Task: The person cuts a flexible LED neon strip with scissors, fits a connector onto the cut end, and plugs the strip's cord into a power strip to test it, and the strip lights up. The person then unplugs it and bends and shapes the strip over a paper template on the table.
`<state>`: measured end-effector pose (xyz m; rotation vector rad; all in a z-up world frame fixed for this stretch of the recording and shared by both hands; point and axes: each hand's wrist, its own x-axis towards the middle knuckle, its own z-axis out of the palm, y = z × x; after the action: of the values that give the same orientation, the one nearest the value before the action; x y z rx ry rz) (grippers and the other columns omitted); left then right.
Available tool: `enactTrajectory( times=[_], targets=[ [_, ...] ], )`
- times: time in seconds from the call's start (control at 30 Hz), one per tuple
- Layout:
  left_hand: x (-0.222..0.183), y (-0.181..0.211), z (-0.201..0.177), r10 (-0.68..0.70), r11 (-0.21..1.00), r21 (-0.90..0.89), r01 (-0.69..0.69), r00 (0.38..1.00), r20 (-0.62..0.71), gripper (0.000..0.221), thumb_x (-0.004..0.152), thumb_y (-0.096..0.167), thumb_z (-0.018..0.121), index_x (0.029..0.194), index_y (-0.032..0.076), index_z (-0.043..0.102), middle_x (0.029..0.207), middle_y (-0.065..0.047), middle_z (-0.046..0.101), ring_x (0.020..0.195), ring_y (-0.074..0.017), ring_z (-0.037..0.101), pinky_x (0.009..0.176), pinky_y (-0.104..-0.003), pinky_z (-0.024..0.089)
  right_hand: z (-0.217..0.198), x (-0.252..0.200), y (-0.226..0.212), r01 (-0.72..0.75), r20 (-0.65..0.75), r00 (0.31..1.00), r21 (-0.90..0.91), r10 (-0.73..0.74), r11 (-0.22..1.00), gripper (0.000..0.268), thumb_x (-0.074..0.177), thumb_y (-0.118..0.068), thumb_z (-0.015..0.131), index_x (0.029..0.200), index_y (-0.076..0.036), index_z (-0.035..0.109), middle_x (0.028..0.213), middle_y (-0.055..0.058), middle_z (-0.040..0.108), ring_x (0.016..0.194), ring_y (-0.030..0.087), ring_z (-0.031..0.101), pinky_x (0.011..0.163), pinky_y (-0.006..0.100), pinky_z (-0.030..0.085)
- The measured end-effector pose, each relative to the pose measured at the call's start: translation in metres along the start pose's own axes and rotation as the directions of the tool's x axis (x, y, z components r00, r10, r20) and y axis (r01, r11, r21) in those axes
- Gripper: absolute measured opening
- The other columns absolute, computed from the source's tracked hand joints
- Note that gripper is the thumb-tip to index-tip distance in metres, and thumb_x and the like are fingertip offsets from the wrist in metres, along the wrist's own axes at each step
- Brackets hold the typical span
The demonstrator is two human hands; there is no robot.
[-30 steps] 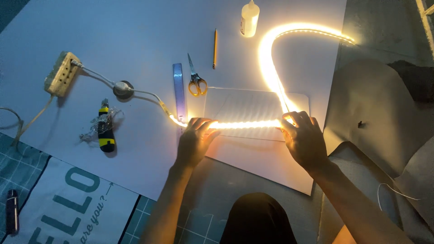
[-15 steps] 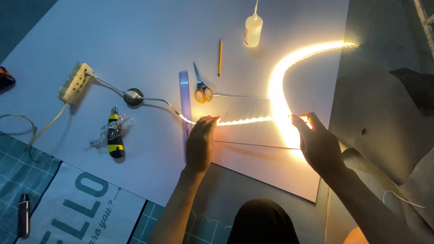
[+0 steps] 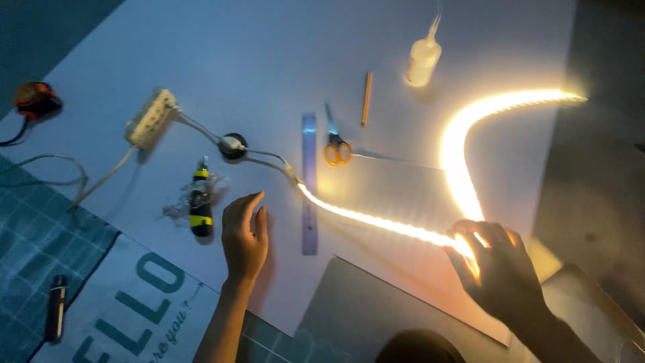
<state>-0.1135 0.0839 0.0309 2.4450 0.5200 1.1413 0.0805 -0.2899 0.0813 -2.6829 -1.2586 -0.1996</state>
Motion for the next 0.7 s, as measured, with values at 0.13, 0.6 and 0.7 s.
enactTrajectory(
  times=[0.13,0.6,0.7],
  targets=[
    [0.015,-0.036,-0.008,0.038,0.999,0.02,-0.037,0.998,-0.045,0.02,0.102,0.003,0.062,0.121,-0.001,0.067,0.112,-0.014,0.072,0.108,-0.0291,0.068,0.098,-0.039,0.056,0.005,0.036,-0.068,0.077,-0.122,0.99,0.114,-0.063,0.99,0.024,0.092,-0.025,0.062,0.115,-0.022,0.068,0.121,-0.004,0.069,0.112,0.025,0.062,0.099,0.045,0.046],
    [0.029,-0.079,0.004,-0.326,0.945,-0.125,0.303,0.833,-0.447,0.027,0.104,0.011,0.061,0.129,0.002,0.061,0.12,-0.015,0.068,0.107,-0.0266,0.066,0.093,-0.037,0.055,0.166,0.327,-0.285,0.175,0.071,0.975,0.346,-0.211,0.922,0.051,0.093,-0.032,0.071,0.136,-0.01,0.057,0.127,0.014,0.065,0.118,0.038,0.056,0.092,0.053,0.046],
    [0.028,-0.088,0.0,-0.328,0.944,-0.134,0.301,0.823,-0.463,0.027,0.105,0.013,0.059,0.129,0.001,0.06,0.119,-0.013,0.067,0.106,-0.0247,0.064,0.093,-0.035,0.055,0.164,0.322,-0.286,0.21,0.079,0.963,0.377,-0.258,0.902,0.021,0.098,-0.007,0.056,0.115,-0.007,0.068,0.112,0.015,0.069,0.105,0.036,0.06,0.087,0.048,0.049]
  ],
)
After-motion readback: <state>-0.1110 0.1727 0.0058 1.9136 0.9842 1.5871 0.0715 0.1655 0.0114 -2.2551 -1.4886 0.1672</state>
